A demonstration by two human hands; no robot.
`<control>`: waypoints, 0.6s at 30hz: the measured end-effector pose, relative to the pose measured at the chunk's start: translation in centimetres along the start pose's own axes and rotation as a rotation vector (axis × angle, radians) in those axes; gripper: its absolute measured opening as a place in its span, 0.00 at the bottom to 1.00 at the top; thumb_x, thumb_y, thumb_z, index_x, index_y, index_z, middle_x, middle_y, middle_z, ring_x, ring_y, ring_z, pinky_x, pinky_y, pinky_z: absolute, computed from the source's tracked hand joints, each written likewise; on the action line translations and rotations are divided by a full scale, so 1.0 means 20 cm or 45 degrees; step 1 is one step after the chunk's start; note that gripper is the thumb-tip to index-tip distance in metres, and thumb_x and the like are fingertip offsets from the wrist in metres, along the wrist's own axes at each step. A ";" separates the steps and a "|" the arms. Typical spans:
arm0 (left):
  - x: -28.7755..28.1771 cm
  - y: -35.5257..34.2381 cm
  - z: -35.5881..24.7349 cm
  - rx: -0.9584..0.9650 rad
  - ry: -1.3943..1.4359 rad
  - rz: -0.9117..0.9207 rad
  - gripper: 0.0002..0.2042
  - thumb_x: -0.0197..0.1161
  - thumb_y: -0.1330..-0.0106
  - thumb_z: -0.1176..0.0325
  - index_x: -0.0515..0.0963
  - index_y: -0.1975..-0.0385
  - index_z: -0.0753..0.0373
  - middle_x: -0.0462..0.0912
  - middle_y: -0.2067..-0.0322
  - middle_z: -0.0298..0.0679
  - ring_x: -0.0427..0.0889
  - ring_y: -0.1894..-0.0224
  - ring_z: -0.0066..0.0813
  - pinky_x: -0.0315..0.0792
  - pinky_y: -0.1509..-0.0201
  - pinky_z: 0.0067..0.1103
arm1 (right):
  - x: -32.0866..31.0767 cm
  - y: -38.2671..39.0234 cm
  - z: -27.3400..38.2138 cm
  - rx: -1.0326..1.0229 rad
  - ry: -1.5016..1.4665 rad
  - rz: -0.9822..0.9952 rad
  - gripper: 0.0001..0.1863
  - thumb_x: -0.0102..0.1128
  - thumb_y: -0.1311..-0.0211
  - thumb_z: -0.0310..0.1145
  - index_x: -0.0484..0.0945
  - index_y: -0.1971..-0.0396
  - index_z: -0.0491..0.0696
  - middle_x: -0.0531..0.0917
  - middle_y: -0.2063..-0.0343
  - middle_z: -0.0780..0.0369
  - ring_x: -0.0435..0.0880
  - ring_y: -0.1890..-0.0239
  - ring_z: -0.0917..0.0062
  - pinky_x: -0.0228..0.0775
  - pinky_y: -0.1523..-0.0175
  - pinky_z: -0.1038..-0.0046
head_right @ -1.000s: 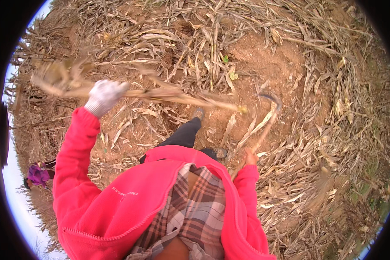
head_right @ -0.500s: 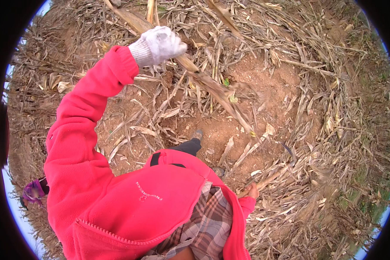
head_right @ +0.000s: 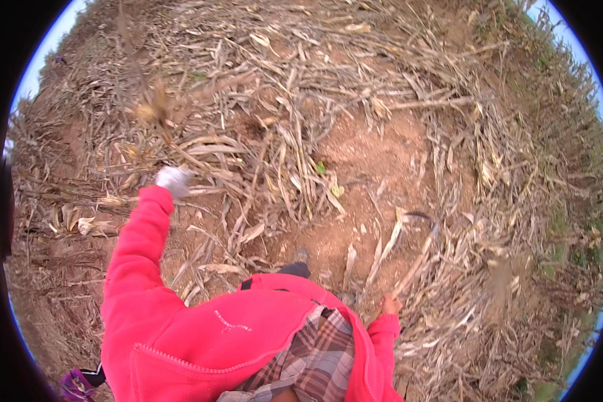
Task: The person uses a hoe to repeatedly strike and pull dry corn stalks and leaves on the ground, clearing a patch of soil in a harvested field. The person moves forward while working, and other workers are visible in the background.
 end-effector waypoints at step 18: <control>-0.26 0.23 -0.81 0.134 0.221 -0.113 0.11 0.55 0.46 0.65 0.77 0.65 0.60 0.81 0.74 0.45 0.82 0.70 0.41 0.75 0.67 0.34 | -0.14 -0.36 0.16 -0.055 0.024 0.163 0.09 0.60 0.52 0.25 0.67 0.77 0.43 0.70 0.88 0.62 0.68 0.91 0.76 0.61 0.87 0.72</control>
Point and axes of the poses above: each hand's wrist, its own y-axis away from the middle knuckle, its own x-axis out of the palm, z = x × y, the point moved 1 cm from there along -y, towards the middle knuckle
